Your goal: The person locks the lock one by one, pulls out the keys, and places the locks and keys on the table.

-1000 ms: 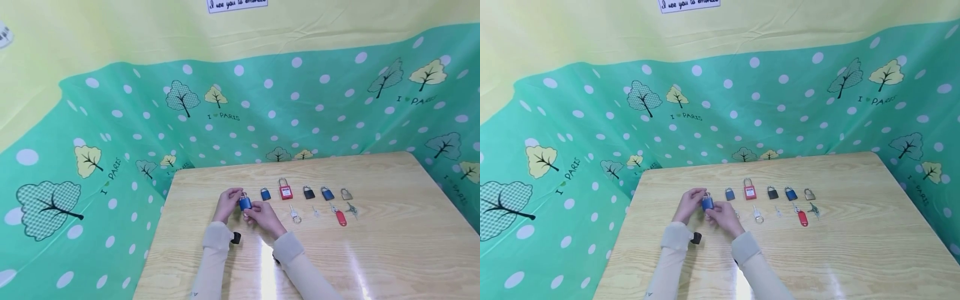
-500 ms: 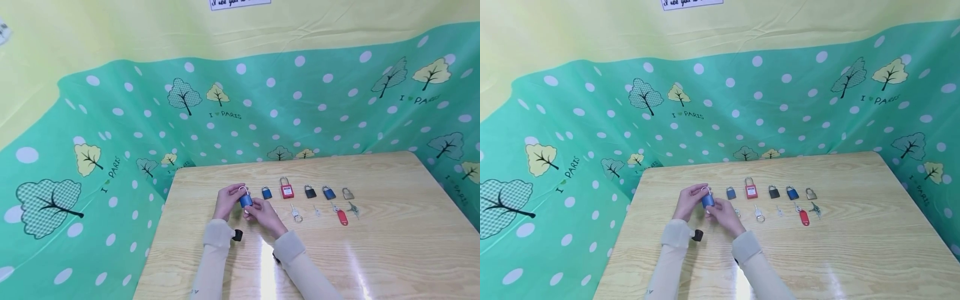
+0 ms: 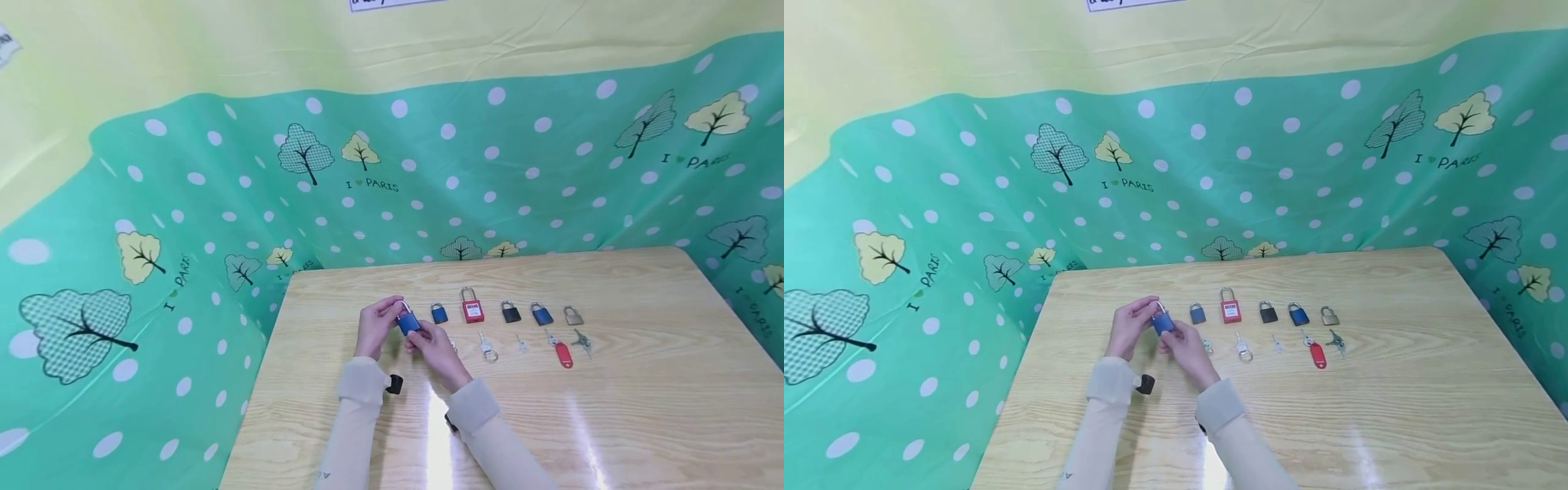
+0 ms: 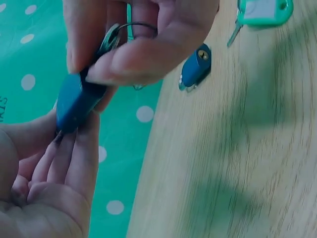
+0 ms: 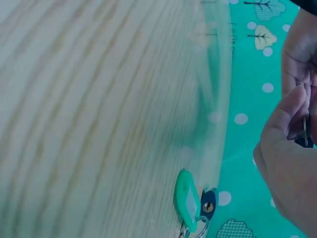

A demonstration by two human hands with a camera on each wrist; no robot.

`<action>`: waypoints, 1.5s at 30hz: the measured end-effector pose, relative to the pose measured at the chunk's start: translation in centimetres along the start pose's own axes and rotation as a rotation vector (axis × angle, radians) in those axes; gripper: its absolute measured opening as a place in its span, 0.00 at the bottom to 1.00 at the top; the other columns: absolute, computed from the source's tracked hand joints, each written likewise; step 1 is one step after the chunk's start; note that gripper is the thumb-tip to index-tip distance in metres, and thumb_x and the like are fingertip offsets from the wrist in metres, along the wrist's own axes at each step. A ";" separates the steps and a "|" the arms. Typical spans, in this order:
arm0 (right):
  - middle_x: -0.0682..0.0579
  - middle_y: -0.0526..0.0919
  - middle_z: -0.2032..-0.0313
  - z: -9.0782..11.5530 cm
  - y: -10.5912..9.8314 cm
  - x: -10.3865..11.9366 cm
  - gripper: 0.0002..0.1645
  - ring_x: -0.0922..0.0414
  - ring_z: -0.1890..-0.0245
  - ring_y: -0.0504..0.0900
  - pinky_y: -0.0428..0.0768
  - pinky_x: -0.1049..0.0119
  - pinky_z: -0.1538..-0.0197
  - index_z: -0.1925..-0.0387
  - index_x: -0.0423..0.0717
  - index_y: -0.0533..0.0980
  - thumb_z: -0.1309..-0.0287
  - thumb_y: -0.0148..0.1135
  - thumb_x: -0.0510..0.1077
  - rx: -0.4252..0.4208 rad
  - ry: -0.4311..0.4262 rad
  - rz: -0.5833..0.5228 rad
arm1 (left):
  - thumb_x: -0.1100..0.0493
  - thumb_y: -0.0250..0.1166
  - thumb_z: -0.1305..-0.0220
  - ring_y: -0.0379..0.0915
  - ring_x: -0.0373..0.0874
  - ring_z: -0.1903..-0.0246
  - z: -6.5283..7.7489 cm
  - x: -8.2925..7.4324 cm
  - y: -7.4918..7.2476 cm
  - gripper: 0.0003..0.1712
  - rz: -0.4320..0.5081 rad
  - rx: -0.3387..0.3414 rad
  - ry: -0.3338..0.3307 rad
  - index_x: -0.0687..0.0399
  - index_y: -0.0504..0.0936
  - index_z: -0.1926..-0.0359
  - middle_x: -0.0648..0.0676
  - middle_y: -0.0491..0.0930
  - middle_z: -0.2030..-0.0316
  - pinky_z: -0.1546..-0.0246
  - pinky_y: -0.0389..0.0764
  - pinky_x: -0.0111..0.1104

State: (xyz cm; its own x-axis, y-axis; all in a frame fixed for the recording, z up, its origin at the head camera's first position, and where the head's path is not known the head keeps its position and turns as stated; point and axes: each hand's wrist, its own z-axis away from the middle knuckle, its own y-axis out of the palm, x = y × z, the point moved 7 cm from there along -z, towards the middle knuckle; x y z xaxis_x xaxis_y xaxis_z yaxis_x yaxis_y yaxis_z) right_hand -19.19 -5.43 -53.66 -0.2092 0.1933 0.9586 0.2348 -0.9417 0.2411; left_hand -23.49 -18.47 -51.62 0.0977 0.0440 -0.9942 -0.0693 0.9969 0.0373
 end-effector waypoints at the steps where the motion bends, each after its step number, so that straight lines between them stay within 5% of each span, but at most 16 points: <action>1: 0.29 0.76 0.58 0.1 -0.1 0.1 0.17 0.45 0.60 0.79 0.79 0.50 0.50 0.46 0.27 0.69 0.33 0.51 0.33 -0.004 0.000 0.011 | 0.60 0.64 0.37 0.83 0.47 0.59 0.0 0.0 0.0 0.17 -0.008 0.003 0.000 0.65 0.81 0.50 0.62 0.84 0.58 0.57 0.82 0.36; 13: 0.34 0.79 0.62 0.6 0.2 -0.1 0.18 0.53 0.64 0.79 0.82 0.61 0.56 0.47 0.29 0.72 0.33 0.54 0.38 0.044 -0.008 0.021 | 0.53 0.67 0.39 0.83 0.45 0.62 0.3 -0.2 -0.2 0.23 -0.089 0.061 0.027 0.67 0.80 0.49 0.59 0.85 0.62 0.59 0.82 0.34; 19: 0.40 0.80 0.67 0.8 0.6 0.0 0.16 0.57 0.69 0.78 0.82 0.57 0.58 0.52 0.31 0.75 0.34 0.56 0.41 0.037 -0.038 0.043 | 0.52 0.66 0.38 0.83 0.47 0.64 0.6 -0.2 -0.5 0.22 -0.110 0.079 0.048 0.65 0.81 0.50 0.60 0.85 0.63 0.62 0.83 0.35; 24: 0.37 0.80 0.66 1.1 0.8 0.3 0.17 0.57 0.70 0.78 0.81 0.56 0.58 0.52 0.30 0.75 0.34 0.56 0.41 0.018 -0.036 0.037 | 0.48 0.65 0.37 0.83 0.45 0.64 0.7 -0.6 -0.9 0.21 -0.149 0.046 0.107 0.59 0.84 0.53 0.56 0.86 0.64 0.61 0.83 0.34; 31: 0.47 0.80 0.70 1.3 1.5 0.8 0.17 0.55 0.68 0.78 0.81 0.51 0.56 0.52 0.27 0.73 0.34 0.56 0.39 0.036 -0.027 0.003 | 0.52 0.62 0.33 0.79 0.41 0.72 0.5 -1.4 -1.4 0.16 -0.275 -0.048 0.240 0.62 0.86 0.61 0.56 0.84 0.71 0.70 0.79 0.27; 39: 0.47 0.80 0.70 1.4 1.6 1.4 0.16 0.55 0.69 0.77 0.81 0.53 0.58 0.54 0.30 0.74 0.34 0.56 0.42 0.063 -0.033 -0.026 | 0.43 0.48 0.27 0.56 0.41 0.83 0.4 -1.1 -1.0 0.27 -0.418 0.081 0.241 0.55 0.66 0.80 0.49 0.62 0.83 0.81 0.62 0.30; 45: 0.39 0.79 0.69 1.5 0.9 2.2 0.17 0.58 0.72 0.77 0.80 0.67 0.65 0.58 0.32 0.76 0.35 0.58 0.45 0.038 -0.035 -0.065 | 0.46 0.47 0.26 0.55 0.41 0.83 0.5 -1.3 -1.1 0.30 -0.388 0.135 0.264 0.59 0.64 0.83 0.48 0.61 0.84 0.79 0.61 0.30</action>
State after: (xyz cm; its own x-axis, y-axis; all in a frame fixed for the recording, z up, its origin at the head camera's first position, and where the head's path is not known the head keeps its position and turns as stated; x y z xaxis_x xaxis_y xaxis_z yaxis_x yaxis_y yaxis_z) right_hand -17.99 -5.42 -51.11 -0.1919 0.2638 0.9453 0.2582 -0.9157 0.3080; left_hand -23.04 -19.58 -50.27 -0.1653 -0.3334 -0.9282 0.0535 0.9367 -0.3460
